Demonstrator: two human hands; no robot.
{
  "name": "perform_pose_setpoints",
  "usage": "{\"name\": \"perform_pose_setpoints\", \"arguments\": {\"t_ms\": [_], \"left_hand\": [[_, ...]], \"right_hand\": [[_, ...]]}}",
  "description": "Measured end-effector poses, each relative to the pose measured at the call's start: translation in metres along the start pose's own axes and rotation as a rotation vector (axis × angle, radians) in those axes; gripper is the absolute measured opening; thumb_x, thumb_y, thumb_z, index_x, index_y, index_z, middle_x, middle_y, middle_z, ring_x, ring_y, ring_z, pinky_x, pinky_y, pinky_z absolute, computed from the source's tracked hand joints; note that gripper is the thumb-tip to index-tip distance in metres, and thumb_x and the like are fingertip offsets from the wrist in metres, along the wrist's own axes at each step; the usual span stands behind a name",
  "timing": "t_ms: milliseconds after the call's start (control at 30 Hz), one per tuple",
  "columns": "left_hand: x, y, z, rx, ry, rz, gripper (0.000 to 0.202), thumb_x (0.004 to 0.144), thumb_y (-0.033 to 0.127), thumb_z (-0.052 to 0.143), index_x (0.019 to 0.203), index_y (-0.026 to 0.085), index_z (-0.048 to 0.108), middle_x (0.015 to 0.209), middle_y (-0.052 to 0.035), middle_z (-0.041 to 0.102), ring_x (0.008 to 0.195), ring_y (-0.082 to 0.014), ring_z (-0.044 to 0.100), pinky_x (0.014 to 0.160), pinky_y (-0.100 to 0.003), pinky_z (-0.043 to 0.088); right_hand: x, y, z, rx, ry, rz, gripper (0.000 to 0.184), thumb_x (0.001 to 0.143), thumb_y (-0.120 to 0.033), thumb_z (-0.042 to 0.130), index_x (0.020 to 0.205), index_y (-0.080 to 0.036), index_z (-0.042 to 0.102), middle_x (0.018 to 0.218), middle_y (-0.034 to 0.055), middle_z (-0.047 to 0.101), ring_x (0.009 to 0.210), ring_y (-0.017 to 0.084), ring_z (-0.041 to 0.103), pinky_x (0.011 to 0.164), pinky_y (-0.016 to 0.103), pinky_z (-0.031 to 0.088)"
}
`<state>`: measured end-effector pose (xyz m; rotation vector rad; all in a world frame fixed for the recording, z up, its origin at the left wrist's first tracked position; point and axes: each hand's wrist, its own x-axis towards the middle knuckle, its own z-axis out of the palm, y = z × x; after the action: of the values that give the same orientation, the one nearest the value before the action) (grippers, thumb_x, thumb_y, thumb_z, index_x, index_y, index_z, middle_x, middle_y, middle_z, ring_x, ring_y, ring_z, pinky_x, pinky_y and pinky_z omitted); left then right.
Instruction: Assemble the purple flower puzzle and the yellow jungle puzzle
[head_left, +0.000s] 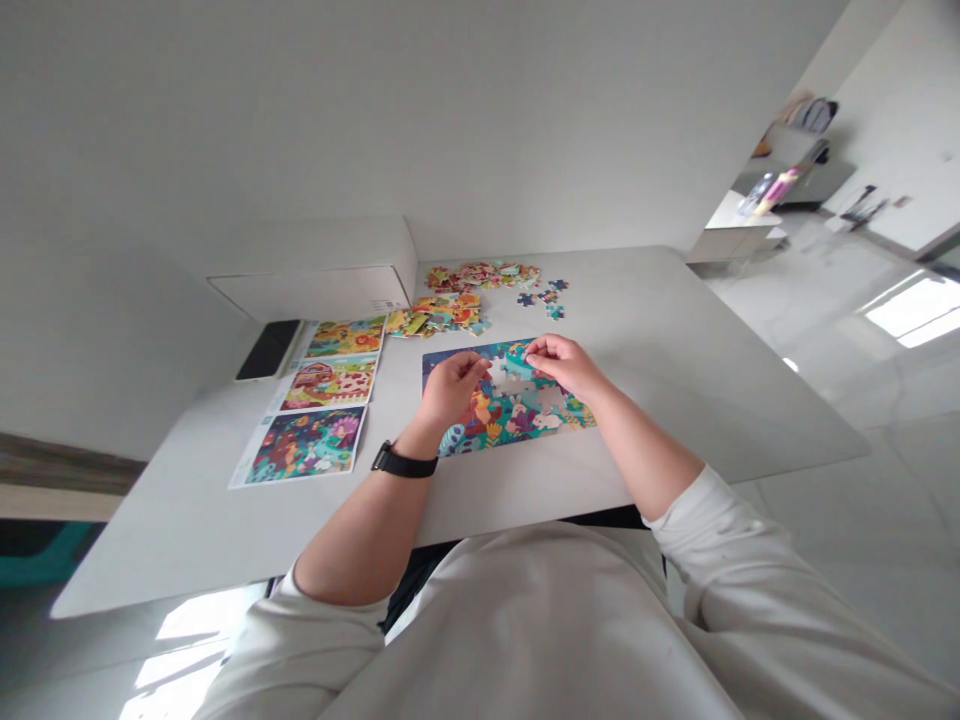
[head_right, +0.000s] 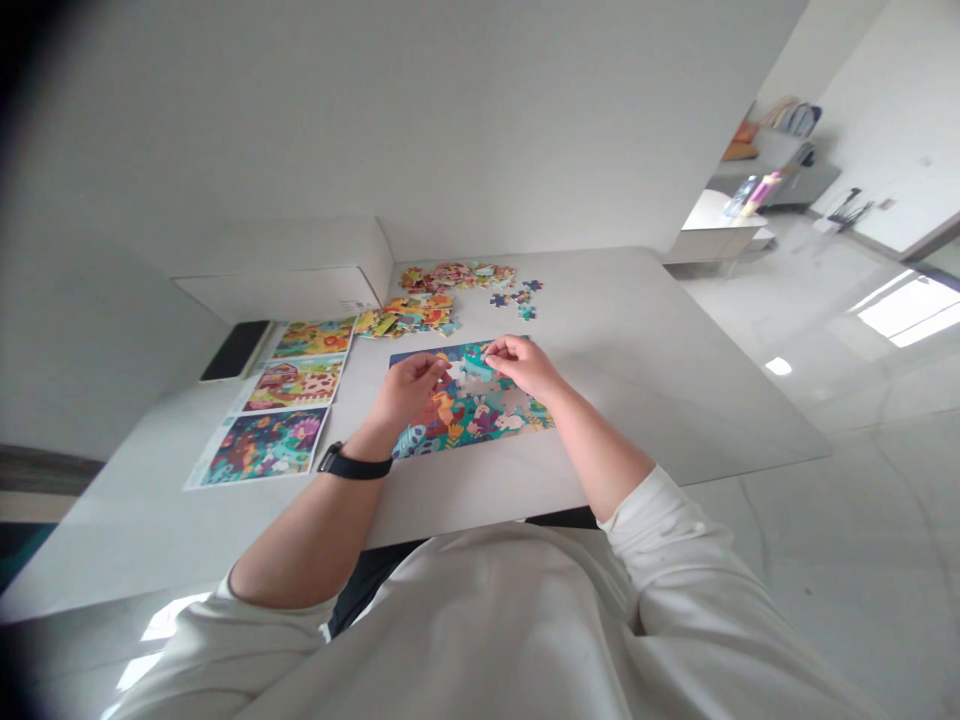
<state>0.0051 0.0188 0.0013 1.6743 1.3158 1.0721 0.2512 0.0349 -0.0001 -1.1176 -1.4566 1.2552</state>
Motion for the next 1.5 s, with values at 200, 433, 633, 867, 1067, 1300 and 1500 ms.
{"name": "perform_pose_setpoints", "arguments": {"t_ms": [200, 433, 633, 867, 1067, 1300, 1500], "left_hand": [[0.0, -0.001, -0.001, 0.069, -0.087, 0.059, 0.042, 0.092, 0.059, 0.068, 0.083, 0.019, 0.074, 0.076, -0.0038, 0.074, 0.067, -0.0157, 0.06, 0.063, -0.027, 0.042], [0.0, -0.001, -0.001, 0.153, -0.113, 0.018, 0.035, 0.089, 0.052, 0.068, 0.08, 0.019, 0.076, 0.073, -0.0023, 0.072, 0.066, -0.0153, 0.058, 0.061, -0.027, 0.04], [-0.007, 0.003, 0.005, 0.154, -0.22, 0.049, 0.034, 0.091, 0.052, 0.066, 0.085, 0.02, 0.079, 0.077, -0.0031, 0.075, 0.069, -0.0174, 0.063, 0.063, -0.027, 0.045], [-0.02, 0.01, 0.018, 0.205, -0.356, 0.223, 0.022, 0.096, 0.038, 0.068, 0.105, 0.022, 0.081, 0.089, -0.0045, 0.078, 0.077, -0.0187, 0.07, 0.077, -0.03, 0.055], [-0.023, 0.008, 0.022, 0.374, -0.396, 0.47, 0.021, 0.099, 0.031, 0.068, 0.115, 0.024, 0.081, 0.116, -0.0102, 0.079, 0.111, -0.0283, 0.072, 0.104, -0.044, 0.055], [-0.026, 0.007, 0.024, 0.471, -0.489, 0.541, 0.028, 0.1, 0.033, 0.069, 0.125, 0.027, 0.081, 0.131, -0.0101, 0.077, 0.124, -0.0312, 0.069, 0.115, -0.051, 0.051], [-0.027, 0.003, 0.025, 0.477, -0.52, 0.553, 0.035, 0.093, 0.031, 0.078, 0.128, 0.031, 0.082, 0.139, -0.0085, 0.075, 0.132, -0.0339, 0.067, 0.118, -0.052, 0.051]], "right_hand": [[0.001, 0.003, 0.001, -0.076, -0.035, -0.03, 0.04, 0.076, -0.054, 0.087, 0.096, -0.021, 0.074, 0.086, 0.0035, 0.076, 0.078, 0.018, 0.067, 0.072, 0.031, 0.055], [0.0, 0.001, 0.002, -0.126, -0.063, -0.025, 0.039, 0.077, -0.053, 0.087, 0.096, -0.022, 0.074, 0.082, 0.0016, 0.073, 0.075, 0.017, 0.064, 0.073, 0.031, 0.053], [-0.005, -0.009, -0.016, -0.214, -0.206, 0.043, 0.038, 0.073, -0.052, 0.09, 0.093, -0.022, 0.076, 0.082, 0.001, 0.073, 0.074, 0.017, 0.064, 0.069, 0.029, 0.051], [-0.01, -0.014, -0.053, -0.396, -0.352, 0.146, 0.031, 0.071, -0.046, 0.092, 0.083, -0.022, 0.077, 0.078, 0.0003, 0.073, 0.072, 0.017, 0.063, 0.071, 0.029, 0.047], [-0.006, -0.008, -0.06, -0.485, -0.372, 0.184, 0.029, 0.068, -0.044, 0.094, 0.073, -0.022, 0.075, 0.071, -0.0024, 0.071, 0.068, 0.015, 0.061, 0.067, 0.027, 0.044], [-0.004, -0.001, -0.06, -0.602, -0.352, 0.181, 0.022, 0.07, -0.036, 0.093, 0.074, -0.024, 0.076, 0.074, -0.002, 0.076, 0.072, 0.017, 0.067, 0.068, 0.027, 0.044], [-0.005, -0.005, -0.055, -0.767, -0.297, 0.153, 0.014, 0.071, -0.022, 0.091, 0.076, -0.026, 0.078, 0.076, -0.0028, 0.078, 0.073, 0.017, 0.068, 0.069, 0.027, 0.045]]}}
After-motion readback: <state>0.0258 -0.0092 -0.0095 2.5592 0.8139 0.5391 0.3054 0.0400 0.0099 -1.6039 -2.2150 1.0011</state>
